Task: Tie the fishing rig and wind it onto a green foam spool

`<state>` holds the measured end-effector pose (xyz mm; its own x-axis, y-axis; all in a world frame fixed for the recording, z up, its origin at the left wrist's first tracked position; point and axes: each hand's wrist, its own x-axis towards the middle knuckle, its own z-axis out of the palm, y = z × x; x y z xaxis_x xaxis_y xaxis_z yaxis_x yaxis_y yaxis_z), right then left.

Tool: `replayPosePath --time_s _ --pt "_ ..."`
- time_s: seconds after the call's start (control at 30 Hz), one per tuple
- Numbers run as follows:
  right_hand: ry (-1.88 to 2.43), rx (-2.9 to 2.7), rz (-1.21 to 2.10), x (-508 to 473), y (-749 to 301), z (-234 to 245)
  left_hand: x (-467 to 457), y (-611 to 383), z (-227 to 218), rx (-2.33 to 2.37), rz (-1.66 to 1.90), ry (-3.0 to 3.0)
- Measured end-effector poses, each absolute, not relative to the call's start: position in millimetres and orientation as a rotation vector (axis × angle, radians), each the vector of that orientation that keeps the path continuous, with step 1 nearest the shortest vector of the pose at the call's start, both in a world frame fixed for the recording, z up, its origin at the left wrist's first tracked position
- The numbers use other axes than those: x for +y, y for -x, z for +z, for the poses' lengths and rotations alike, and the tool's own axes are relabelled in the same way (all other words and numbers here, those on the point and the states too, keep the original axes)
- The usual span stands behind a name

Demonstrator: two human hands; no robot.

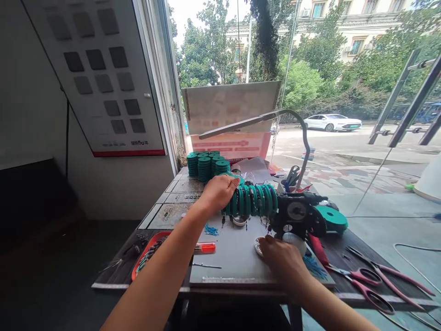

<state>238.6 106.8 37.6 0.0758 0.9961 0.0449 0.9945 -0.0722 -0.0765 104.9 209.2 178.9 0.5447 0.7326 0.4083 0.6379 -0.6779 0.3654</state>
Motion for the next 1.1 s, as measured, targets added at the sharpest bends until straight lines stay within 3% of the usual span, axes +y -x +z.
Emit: replayPosePath --time_s 0.17,0.3,0.5,0.83,1.1 --pt "1.889 -2.051 -0.101 88 -249 34 197 -102 168 1.163 0.861 -2.624" --pt "1.318 -1.823 -0.082 74 -261 72 192 -99 159 1.148 0.949 -2.625" --pt "1.190 -1.714 0.167 84 -265 133 184 -96 153 1.137 1.041 -2.638" --pt "1.120 -1.729 0.254 107 -248 123 168 -96 139 1.213 1.028 -2.742" --pt "1.142 -1.817 0.264 127 -250 132 187 -109 163 1.331 0.832 -2.683"
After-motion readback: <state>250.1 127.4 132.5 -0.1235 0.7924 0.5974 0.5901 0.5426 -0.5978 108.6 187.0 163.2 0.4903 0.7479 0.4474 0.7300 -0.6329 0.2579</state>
